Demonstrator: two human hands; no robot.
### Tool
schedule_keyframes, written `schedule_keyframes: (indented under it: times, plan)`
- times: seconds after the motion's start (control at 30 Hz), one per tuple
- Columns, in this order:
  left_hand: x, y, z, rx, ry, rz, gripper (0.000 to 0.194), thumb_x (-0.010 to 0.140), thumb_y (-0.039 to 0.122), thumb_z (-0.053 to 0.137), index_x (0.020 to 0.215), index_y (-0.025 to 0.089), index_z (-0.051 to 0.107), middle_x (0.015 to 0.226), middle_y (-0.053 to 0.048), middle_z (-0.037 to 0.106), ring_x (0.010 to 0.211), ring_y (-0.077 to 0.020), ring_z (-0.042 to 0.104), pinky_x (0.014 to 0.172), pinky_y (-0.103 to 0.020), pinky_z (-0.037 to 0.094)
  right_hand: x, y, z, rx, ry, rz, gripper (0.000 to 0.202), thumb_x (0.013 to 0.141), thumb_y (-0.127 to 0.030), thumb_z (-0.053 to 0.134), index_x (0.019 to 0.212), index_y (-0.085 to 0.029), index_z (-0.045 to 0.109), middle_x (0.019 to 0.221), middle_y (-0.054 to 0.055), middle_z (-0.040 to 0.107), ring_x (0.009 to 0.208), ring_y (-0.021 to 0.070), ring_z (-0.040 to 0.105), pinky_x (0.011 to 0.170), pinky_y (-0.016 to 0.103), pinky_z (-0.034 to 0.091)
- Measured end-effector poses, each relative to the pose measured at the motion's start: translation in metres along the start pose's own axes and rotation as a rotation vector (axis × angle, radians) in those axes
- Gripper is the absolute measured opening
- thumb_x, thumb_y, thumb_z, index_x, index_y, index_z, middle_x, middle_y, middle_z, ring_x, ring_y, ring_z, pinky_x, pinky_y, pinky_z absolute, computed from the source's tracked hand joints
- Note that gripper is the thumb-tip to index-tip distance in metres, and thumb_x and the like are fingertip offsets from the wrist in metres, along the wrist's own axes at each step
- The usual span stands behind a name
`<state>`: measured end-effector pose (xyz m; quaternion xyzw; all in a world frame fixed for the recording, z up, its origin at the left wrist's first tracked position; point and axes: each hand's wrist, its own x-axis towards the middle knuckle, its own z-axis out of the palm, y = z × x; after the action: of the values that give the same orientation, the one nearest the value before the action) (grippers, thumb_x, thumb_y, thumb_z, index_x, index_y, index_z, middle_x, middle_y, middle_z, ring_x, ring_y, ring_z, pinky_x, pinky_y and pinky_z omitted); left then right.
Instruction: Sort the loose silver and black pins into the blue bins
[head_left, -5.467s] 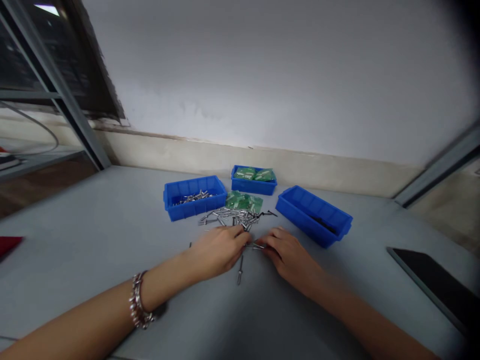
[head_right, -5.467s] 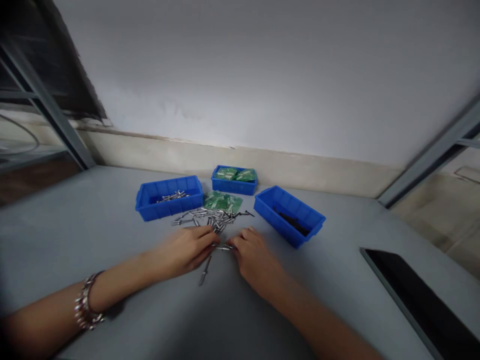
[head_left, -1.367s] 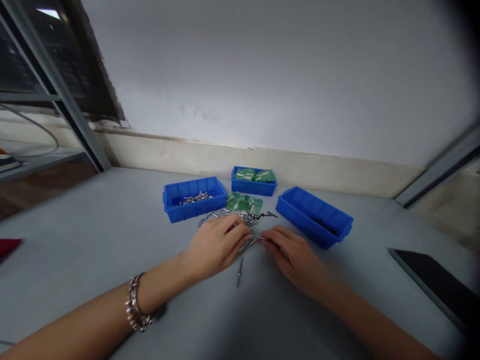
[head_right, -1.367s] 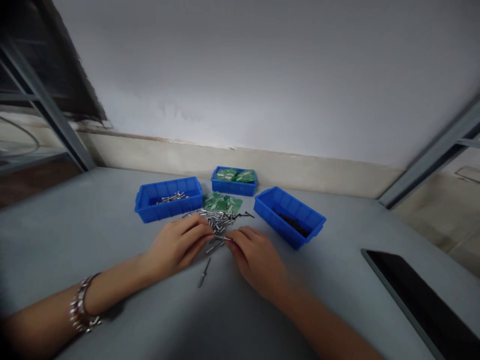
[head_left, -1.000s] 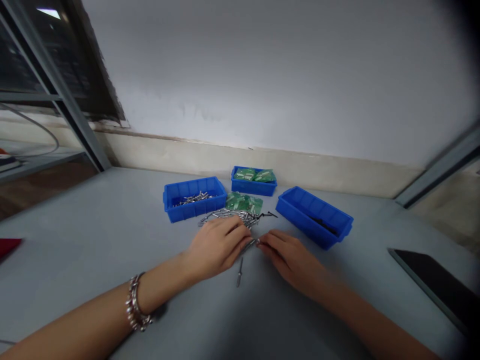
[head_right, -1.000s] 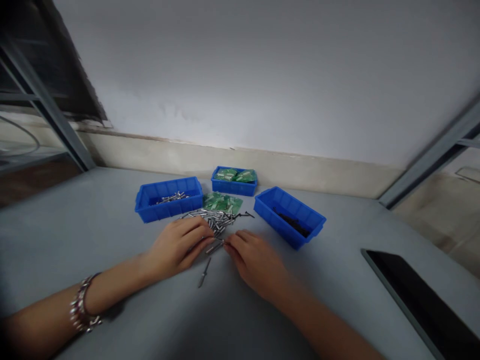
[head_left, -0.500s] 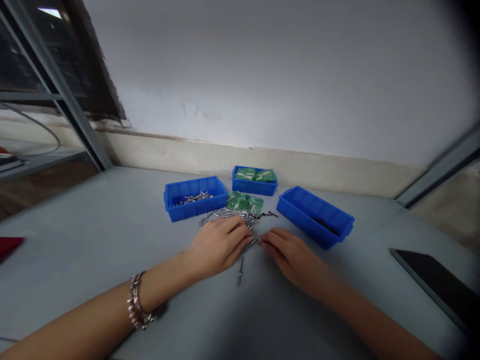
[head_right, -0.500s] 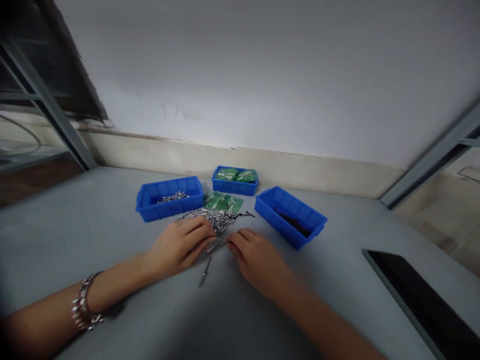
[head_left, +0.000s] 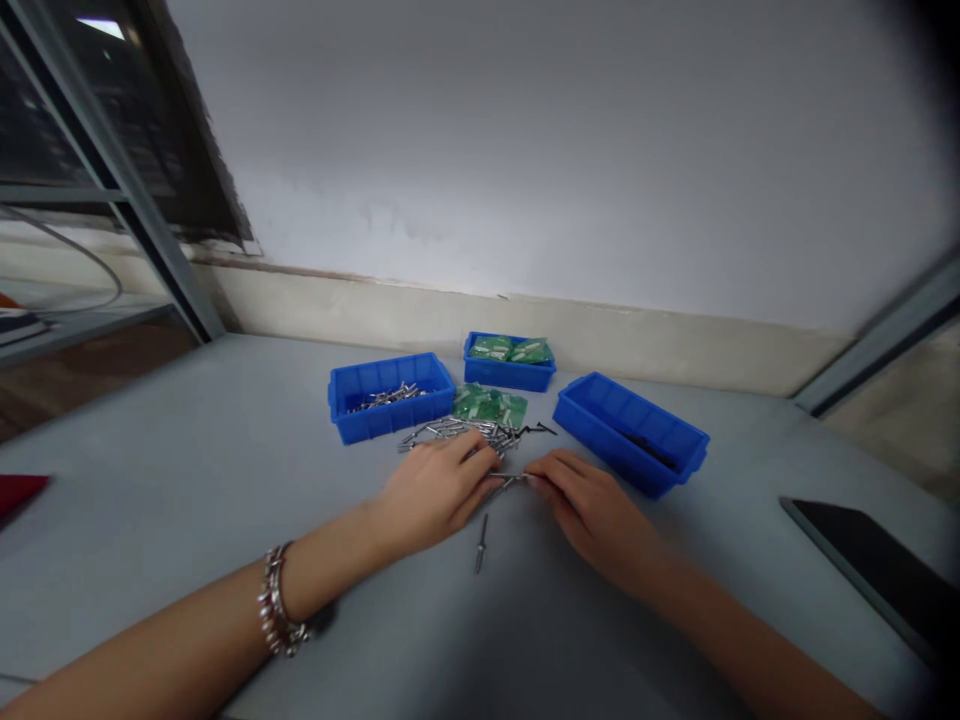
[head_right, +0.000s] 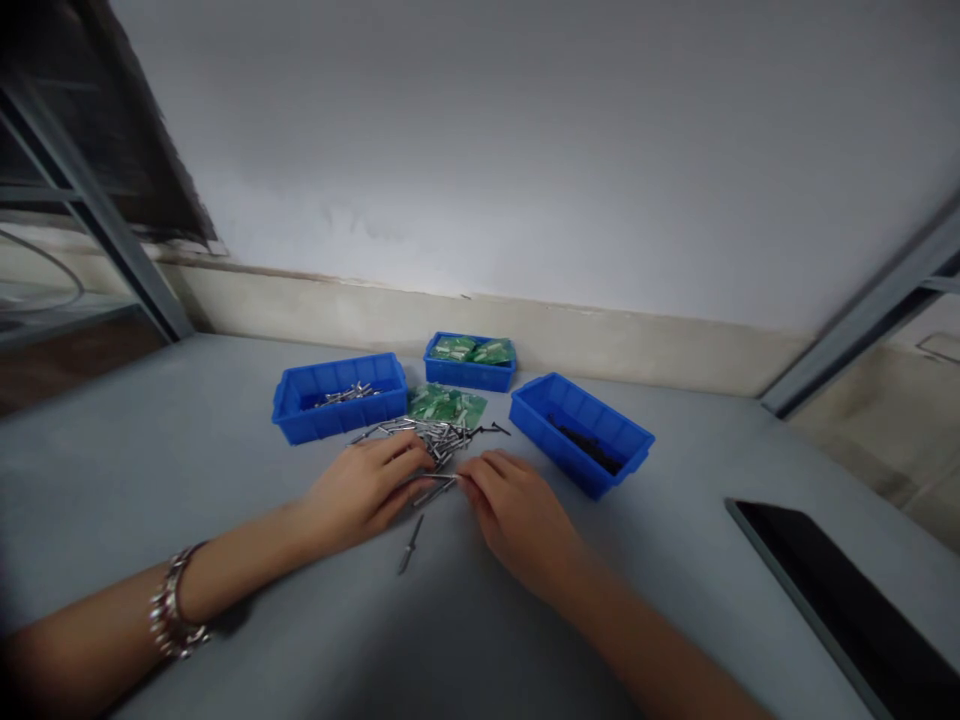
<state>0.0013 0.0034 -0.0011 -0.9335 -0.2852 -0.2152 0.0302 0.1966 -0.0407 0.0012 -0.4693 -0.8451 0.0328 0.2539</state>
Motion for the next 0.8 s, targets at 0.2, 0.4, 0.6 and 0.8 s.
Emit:
schedule_keyframes:
  times: [0.2, 0.4, 0.6, 0.8]
  plan:
    - [-0.0009, -0.0011, 0.0021, -0.014, 0.041, 0.05, 0.025, 0.092, 0.029, 0.033, 0.089, 0.016, 0.054, 0.084, -0.005, 0.054, 0.072, -0.015, 0.053, 0.06, -0.026, 0.045, 0.0, 0.0008, 0.0012, 0.004, -0.012, 0.021, 0.023, 0.09, -0.018, 0.034, 0.087, -0.019, 0.057, 0.082, 0.007, 0.063, 0.078, 0.0187, 0.058, 0.071, 0.034, 0.048]
    - [-0.0004, -0.0007, 0.0022, -0.017, 0.091, 0.037, 0.025, 0.092, 0.027, 0.033, 0.087, 0.015, 0.054, 0.082, -0.005, 0.054, 0.071, -0.0144, 0.052, 0.059, -0.026, 0.045, 0.0003, -0.0007, 0.0004, 0.029, -0.036, 0.034, 0.02, 0.09, -0.018, 0.036, 0.088, -0.018, 0.056, 0.084, 0.007, 0.062, 0.08, 0.0192, 0.057, 0.072, 0.034, 0.047]
    - [0.0, 0.0007, 0.0003, -0.029, 0.152, 0.027, 0.025, 0.092, 0.027, 0.033, 0.085, 0.015, 0.054, 0.08, -0.004, 0.053, 0.07, -0.0141, 0.051, 0.059, -0.026, 0.045, -0.0007, -0.0008, 0.0008, 0.034, -0.042, 0.026, 0.018, 0.089, -0.017, 0.039, 0.089, -0.018, 0.057, 0.083, 0.007, 0.062, 0.08, 0.0193, 0.056, 0.072, 0.034, 0.047]
    - [0.0, 0.0004, 0.0017, 0.002, 0.091, -0.005, 0.025, 0.092, 0.028, 0.033, 0.087, 0.015, 0.054, 0.083, -0.005, 0.052, 0.07, -0.0149, 0.052, 0.057, -0.027, 0.045, -0.0012, -0.0021, 0.0014, 0.03, -0.015, 0.011, 0.022, 0.091, -0.019, 0.035, 0.085, -0.018, 0.056, 0.081, 0.006, 0.06, 0.078, 0.0187, 0.056, 0.07, 0.033, 0.046]
